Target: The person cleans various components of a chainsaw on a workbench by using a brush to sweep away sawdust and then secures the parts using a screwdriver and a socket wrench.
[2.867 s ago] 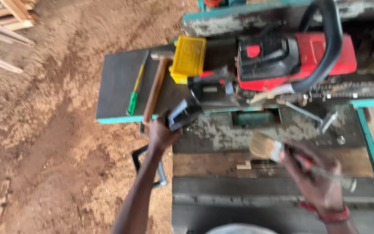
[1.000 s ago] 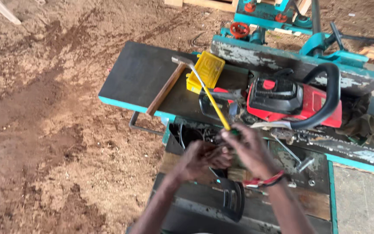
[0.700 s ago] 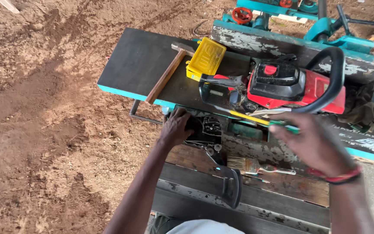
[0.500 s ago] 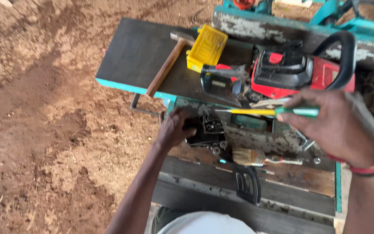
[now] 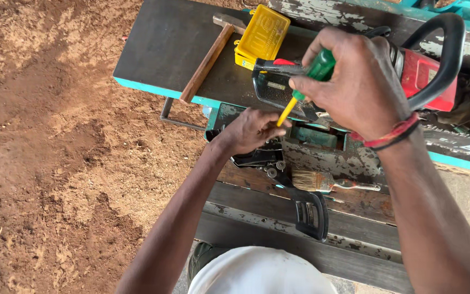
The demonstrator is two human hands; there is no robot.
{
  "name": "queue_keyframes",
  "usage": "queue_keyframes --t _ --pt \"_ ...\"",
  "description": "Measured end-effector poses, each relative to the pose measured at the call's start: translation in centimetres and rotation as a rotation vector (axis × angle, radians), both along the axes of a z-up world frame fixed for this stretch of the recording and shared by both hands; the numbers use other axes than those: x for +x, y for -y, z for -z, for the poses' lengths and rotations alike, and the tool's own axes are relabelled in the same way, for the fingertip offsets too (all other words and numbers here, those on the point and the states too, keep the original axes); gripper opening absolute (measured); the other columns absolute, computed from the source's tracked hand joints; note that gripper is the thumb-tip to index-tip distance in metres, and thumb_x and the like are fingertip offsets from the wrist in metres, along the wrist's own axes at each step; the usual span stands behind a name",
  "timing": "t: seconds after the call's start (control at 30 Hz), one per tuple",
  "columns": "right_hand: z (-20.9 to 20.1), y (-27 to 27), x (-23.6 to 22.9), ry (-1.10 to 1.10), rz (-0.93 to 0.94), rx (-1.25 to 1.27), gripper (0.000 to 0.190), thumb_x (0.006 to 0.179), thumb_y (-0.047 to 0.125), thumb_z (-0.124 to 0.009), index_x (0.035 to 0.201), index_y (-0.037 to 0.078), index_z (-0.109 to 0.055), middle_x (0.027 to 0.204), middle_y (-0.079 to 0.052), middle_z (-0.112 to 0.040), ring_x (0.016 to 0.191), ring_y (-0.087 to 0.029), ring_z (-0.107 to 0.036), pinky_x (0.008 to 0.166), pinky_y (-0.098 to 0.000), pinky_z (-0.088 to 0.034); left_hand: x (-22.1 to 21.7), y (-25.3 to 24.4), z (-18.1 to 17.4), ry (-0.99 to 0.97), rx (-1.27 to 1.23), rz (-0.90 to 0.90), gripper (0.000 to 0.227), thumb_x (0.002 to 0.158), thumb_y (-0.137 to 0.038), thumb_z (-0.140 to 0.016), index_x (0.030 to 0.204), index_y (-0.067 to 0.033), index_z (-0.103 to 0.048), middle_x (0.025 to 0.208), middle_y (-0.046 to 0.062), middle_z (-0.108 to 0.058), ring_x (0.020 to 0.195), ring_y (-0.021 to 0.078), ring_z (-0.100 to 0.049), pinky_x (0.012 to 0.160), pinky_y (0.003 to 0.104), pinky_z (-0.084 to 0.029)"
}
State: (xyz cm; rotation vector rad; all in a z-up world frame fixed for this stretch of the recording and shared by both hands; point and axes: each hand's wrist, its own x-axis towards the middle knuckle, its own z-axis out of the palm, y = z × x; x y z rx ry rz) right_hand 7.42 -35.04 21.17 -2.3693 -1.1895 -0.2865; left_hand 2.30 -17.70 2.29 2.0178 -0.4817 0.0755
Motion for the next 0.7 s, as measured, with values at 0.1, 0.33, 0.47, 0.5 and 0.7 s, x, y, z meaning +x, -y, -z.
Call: queue_keyframes --t 0.1,0.33,0.47,0.5,0.7 --pt "0.5 -0.2 0.3 -0.015 -0.022 0.023 0.026 0.086 0.015 -0.09 0.096 0.002 -0.07 0.075 -0.012 -0.072 0.067 -0.019 -0.073 0.061 -0.0339 -0.056 0.3 -0.1 0.9 0.026 -0.041 -0.031 0.02 0.096 -0.017 -0.071 0.111 -0.0046 -0.073 0.1 0.009 -0.079 0.086 0.0194 -0.078 0.076 0.034 -0.062" --pt "1.2 -0.3 0.7 -0.029 -0.016 0.035 0.027 0.086 0.015 -0.091 0.096 0.001 -0.07 0.074 -0.012 -0.072 0.065 -0.019 -0.073 0.058 -0.0331 -0.056 0.7 0.5 1.5 -0.022 -0.071 -0.053 0.021 0.096 -0.018 -0.071 0.111 -0.0039 -0.073 0.098 0.009 -0.079 0.085 0.018 -0.078 0.074 0.034 -0.062" --pt "1.3 -0.1 0.8 0.021 -0.047 0.055 0.028 0.084 0.014 -0.091 0.095 0.0 -0.07 0.077 -0.014 -0.072 0.068 -0.021 -0.073 0.061 -0.0345 -0.056 0.7 0.4 1.0 -0.066 -0.062 -0.057 0.021 0.095 -0.017 -0.071 0.111 -0.0034 -0.073 0.096 0.009 -0.079 0.082 0.0174 -0.077 0.073 0.034 -0.061" --pt "1.3 0.0 0.8 0.002 -0.034 0.05 0.027 0.085 0.014 -0.091 0.095 0.001 -0.07 0.076 -0.013 -0.072 0.067 -0.021 -0.073 0.061 -0.0345 -0.056 0.7 0.3 0.9 -0.085 -0.056 -0.056 0.021 0.095 -0.017 -0.071 0.111 -0.0033 -0.073 0.095 0.009 -0.079 0.082 0.0176 -0.077 0.073 0.035 -0.06" --pt "1.2 -0.2 0.8 -0.033 -0.003 0.041 0.027 0.085 0.015 -0.091 0.094 0.001 -0.07 0.073 -0.013 -0.071 0.065 -0.021 -0.073 0.06 -0.0348 -0.056 1.0 0.1 1.3 -0.055 -0.086 -0.032 0.02 0.095 -0.015 -0.071 0.11 -0.0024 -0.072 0.097 0.009 -0.078 0.087 0.0175 -0.077 0.076 0.035 -0.061"
